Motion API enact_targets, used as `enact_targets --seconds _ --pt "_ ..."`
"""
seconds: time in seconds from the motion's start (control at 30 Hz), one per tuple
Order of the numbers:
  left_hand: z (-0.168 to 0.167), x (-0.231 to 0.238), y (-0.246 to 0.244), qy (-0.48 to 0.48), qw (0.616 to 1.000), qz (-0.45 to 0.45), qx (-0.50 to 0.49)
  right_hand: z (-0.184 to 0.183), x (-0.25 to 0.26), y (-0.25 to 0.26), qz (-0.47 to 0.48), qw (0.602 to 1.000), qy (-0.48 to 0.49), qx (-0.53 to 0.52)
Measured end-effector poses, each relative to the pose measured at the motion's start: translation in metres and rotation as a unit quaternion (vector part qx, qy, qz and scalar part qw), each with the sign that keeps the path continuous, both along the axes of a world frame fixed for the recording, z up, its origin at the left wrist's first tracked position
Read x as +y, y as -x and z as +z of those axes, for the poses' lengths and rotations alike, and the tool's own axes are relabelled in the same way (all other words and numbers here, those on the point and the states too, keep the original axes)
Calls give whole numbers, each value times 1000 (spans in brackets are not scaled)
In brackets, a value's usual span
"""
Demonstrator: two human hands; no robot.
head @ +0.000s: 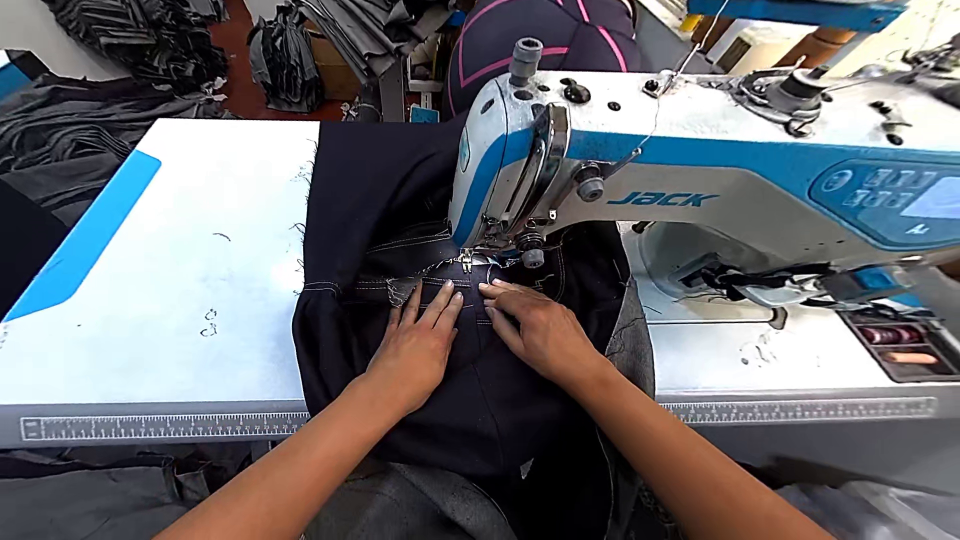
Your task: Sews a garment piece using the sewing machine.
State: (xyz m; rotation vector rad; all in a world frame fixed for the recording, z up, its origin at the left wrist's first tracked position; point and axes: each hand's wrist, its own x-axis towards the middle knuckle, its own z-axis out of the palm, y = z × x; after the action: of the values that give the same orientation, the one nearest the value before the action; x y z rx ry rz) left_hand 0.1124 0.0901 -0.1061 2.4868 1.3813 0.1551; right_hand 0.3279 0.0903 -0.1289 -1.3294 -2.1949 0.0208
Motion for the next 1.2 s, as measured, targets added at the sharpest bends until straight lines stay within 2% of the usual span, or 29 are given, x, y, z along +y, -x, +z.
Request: enact_targets --seconds 0.23,0.6,0.87,1.0,1.2 --pt "-8 12 8 -49 994 -27 -92 -2 6 1 -4 1000 -17 11" --pt "-7 35 7 -37 989 3 -141 -5 19 3 -20 999 -26 18" --pt "10 39 2 77 991 9 -112 -4 18 4 -24 999 -27 16" --pt "9 35 11 57 987 -7 -152 -4 17 5 -26 999 -23 20" --pt "8 52 5 87 989 17 -120 -7 27 6 -32 999 -38 21"
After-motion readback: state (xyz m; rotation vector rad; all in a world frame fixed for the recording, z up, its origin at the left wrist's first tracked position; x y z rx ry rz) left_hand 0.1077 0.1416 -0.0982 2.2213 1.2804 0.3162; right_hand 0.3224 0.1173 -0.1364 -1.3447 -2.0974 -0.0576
